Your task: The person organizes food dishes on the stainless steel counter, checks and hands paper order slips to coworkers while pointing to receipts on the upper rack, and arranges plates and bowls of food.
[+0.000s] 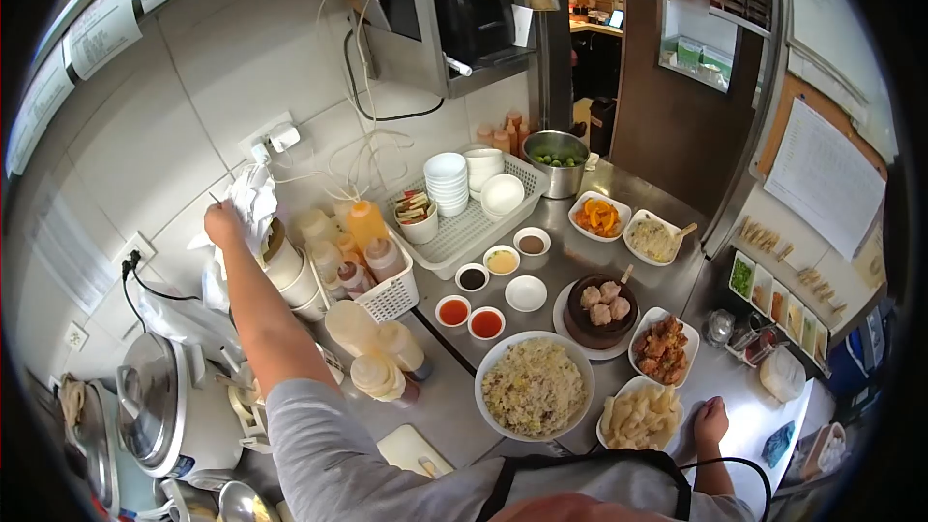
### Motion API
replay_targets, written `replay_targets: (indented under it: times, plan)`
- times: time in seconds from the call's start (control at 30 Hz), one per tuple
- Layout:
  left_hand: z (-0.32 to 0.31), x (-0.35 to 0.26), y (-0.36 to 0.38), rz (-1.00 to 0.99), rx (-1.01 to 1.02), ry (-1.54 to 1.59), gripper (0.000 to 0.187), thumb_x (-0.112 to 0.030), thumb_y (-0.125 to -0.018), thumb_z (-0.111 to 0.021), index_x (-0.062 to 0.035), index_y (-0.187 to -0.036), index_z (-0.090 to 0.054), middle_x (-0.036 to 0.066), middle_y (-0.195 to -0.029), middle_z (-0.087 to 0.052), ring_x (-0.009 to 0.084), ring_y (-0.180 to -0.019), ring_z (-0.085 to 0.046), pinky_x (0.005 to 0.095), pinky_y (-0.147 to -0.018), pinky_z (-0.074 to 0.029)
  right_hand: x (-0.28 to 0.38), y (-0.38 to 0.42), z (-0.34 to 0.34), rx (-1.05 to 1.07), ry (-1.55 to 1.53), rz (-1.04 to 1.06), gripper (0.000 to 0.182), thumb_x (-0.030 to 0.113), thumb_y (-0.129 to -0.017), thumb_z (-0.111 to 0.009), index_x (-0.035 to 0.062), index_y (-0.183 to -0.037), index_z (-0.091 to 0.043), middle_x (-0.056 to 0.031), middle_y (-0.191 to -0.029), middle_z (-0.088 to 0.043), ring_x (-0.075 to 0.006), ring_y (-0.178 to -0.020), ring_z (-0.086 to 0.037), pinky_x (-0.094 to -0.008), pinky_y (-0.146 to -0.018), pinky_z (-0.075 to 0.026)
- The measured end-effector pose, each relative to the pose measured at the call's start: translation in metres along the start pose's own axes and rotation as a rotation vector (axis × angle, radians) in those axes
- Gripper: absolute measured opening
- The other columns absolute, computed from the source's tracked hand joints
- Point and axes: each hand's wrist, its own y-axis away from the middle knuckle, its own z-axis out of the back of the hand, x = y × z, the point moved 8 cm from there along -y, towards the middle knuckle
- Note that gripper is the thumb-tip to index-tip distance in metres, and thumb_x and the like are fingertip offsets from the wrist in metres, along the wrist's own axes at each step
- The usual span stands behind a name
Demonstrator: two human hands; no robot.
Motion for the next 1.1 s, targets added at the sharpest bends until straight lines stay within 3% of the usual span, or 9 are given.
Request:
replay_targets:
  times: [0.07,0.23,0.33,0.47,0.6,0.73,0.87,0.93,1.1]
  plan:
    - [0.010,-0.015,0.018,0.063,0.115,-0.096,0.024,-0.024,-0.073,-0.048,-0.0033,-0.079,-0.059,0.018,-0.076,-0.058,0.0289,-0.072,-0.056,0.0355,-0.065,-0.043,-0.005,-0.002,0.003,-0.003,0.000,-0.015,0.006,0.014,-0.071,-0.045,0.0074,-0.071,-0.045,-0.0118,-0.067,-0.052,-0.0311,-0.059,-0.051,-0.0393,-0.052,-0.040]
    - [0.012,-0.026,0.036,0.110,0.302,-0.541,0.032,-0.028,-0.078,-0.037,-0.0109,-0.099,-0.053,0.010,-0.112,-0.040,0.0288,-0.102,-0.042,0.0395,-0.077,-0.039,-0.002,-0.002,0.003,-0.003,0.010,-0.013,0.006,0.014,-0.072,-0.044,0.0074,-0.072,-0.045,-0.0119,-0.068,-0.052,-0.0315,-0.059,-0.051,-0.0397,-0.052,-0.040]
    - [0.004,-0.022,0.035,0.025,0.227,-0.581,0.026,-0.024,-0.074,-0.041,-0.0166,-0.094,-0.056,0.010,-0.106,-0.045,0.0263,-0.098,-0.044,0.0406,-0.074,-0.039,-0.003,-0.002,0.003,0.005,-0.015,0.001,0.006,0.014,-0.071,-0.044,0.0075,-0.072,-0.045,-0.0119,-0.069,-0.052,-0.0317,-0.059,-0.051,-0.0399,-0.052,-0.040]
    - [0.025,-0.034,0.042,0.084,0.411,-0.660,0.028,-0.023,-0.074,-0.041,-0.0146,-0.097,-0.055,0.009,-0.108,-0.046,0.0255,-0.101,-0.043,0.0393,-0.077,-0.037,0.001,-0.003,0.008,0.005,-0.045,-0.015,0.007,0.014,-0.071,-0.044,0.0074,-0.072,-0.045,-0.0121,-0.069,-0.052,-0.0321,-0.059,-0.051,-0.0403,-0.052,-0.040]
    - [0.050,-0.064,0.032,0.028,0.242,-0.580,0.026,-0.021,-0.073,-0.042,-0.0138,-0.093,-0.057,0.009,-0.103,-0.051,0.0260,-0.096,-0.048,0.0376,-0.075,-0.041,-0.002,-0.003,0.006,0.018,-0.056,-0.031,0.008,0.015,-0.072,-0.044,0.0070,-0.071,-0.046,-0.0122,-0.070,-0.052,-0.0324,-0.060,-0.051,-0.0406,-0.052,-0.040]
    - [0.075,-0.140,0.002,-0.271,0.112,0.015,0.038,-0.037,-0.072,-0.047,-0.0008,-0.078,-0.057,0.020,-0.080,-0.056,0.0290,-0.074,-0.055,0.0375,-0.065,-0.042,-0.006,-0.003,0.003,0.011,-0.058,-0.023,0.009,0.015,-0.073,-0.043,0.0067,-0.071,-0.046,-0.0122,-0.071,-0.053,-0.0325,-0.060,-0.051,-0.0406,-0.053,-0.040]
    - [0.128,-0.232,0.005,-0.026,0.330,1.046,0.043,-0.040,-0.072,-0.054,-0.0038,-0.095,-0.051,0.007,-0.084,-0.056,0.0150,-0.073,-0.052,0.0274,-0.063,-0.039,-0.004,-0.003,0.005,0.007,-0.081,0.001,0.009,0.015,-0.074,-0.042,0.0067,-0.071,-0.046,-0.0122,-0.070,-0.052,-0.0325,-0.061,-0.051,-0.0405,-0.052,-0.040]
    - [0.149,-0.264,-0.010,0.044,0.311,1.299,0.053,-0.042,-0.072,-0.054,-0.0029,-0.105,-0.043,0.010,-0.097,-0.051,0.0170,-0.081,-0.051,0.0284,-0.068,-0.038,-0.002,-0.003,0.009,0.004,-0.082,-0.007,0.009,0.015,-0.074,-0.042,0.0068,-0.071,-0.046,-0.0122,-0.070,-0.052,-0.0324,-0.061,-0.051,-0.0404,-0.052,-0.040]
    - [0.181,-0.295,-0.023,0.277,0.200,1.624,0.039,-0.026,-0.072,-0.058,-0.0025,-0.100,-0.044,0.012,-0.088,-0.053,0.0207,-0.076,-0.053,0.0295,-0.058,-0.039,-0.002,-0.002,0.009,-0.005,-0.101,0.026,0.008,0.014,-0.074,-0.043,0.0073,-0.071,-0.047,-0.0118,-0.069,-0.052,-0.0321,-0.060,-0.051,-0.0402,-0.051,-0.039]
